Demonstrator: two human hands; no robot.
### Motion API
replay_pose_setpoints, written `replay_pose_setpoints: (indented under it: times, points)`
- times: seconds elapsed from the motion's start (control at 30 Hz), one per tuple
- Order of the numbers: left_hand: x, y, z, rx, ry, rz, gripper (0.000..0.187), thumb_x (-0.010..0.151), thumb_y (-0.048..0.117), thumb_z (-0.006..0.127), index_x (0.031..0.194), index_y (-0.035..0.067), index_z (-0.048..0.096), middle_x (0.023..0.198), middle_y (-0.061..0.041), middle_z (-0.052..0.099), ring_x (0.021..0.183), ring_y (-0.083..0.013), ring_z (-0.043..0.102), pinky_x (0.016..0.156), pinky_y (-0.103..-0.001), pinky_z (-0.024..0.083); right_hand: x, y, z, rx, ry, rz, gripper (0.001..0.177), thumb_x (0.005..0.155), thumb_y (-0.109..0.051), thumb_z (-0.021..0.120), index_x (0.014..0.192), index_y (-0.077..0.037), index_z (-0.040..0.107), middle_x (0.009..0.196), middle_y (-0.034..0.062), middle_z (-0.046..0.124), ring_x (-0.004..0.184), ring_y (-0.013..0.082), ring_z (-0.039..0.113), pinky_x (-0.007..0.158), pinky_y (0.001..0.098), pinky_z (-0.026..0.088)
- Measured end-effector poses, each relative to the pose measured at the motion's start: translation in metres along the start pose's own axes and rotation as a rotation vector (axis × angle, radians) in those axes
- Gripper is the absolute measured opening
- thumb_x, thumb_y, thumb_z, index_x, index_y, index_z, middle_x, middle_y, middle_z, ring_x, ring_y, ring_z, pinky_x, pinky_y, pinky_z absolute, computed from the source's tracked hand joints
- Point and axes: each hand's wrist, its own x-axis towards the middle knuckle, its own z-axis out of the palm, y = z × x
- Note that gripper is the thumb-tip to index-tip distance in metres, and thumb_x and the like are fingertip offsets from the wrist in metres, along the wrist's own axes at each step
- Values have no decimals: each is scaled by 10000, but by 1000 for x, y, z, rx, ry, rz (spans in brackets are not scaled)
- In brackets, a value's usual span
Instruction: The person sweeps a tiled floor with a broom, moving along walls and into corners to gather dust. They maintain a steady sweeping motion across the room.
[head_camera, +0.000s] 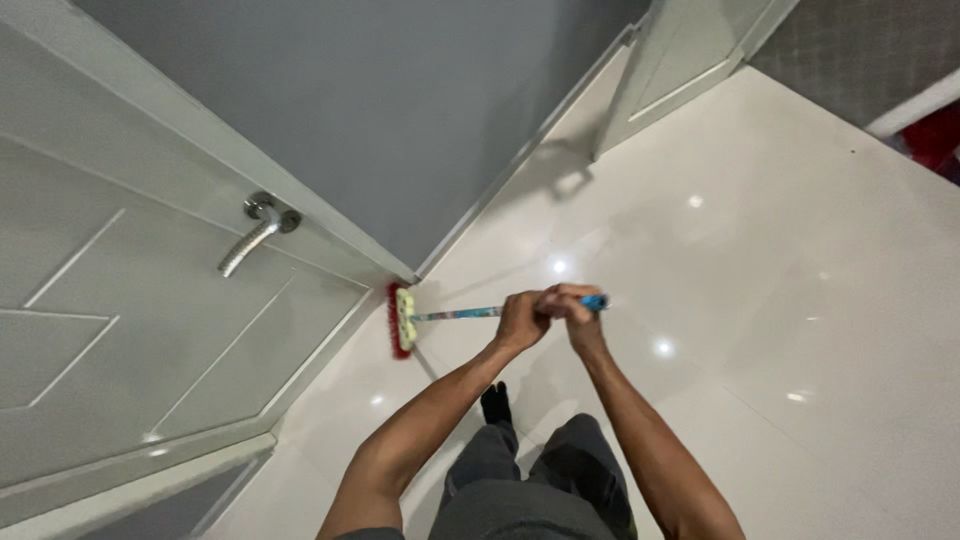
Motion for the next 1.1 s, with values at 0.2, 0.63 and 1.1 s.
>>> replay_pose_setpoints:
  times: [0.2, 0.63, 1.1]
  points:
    - [13, -35, -2, -156, -1, -41, 223, 751, -81, 567, 822, 68, 717, 816, -107, 751, 792, -272, 740, 729, -390, 586, 23, 17, -4, -180, -124, 13, 238, 861, -26, 527, 641, 59, 560, 637, 78, 581, 615, 140, 498, 589, 302, 427]
    - [158, 84, 175, -338, -2, 219, 211, 767, -20, 606, 923, 91, 696, 879, -77, 743, 853, -294, 709, 827, -414, 533, 72, -118, -200, -430, 125, -31, 263, 858, -31, 511, 699, 69, 695, 684, 122, 692, 583, 136, 558, 555, 279, 442]
    - [291, 135, 350, -319, -295, 191, 100, 841, 103, 673, 863, 13, 636, 803, -132, 712, 758, -283, 702, 697, -394, 553, 131, -244, -293, -816, 296, -187, 330, 864, -6, 532, 538, 6, 480, 503, 27, 466, 456, 94, 369, 433, 290, 287]
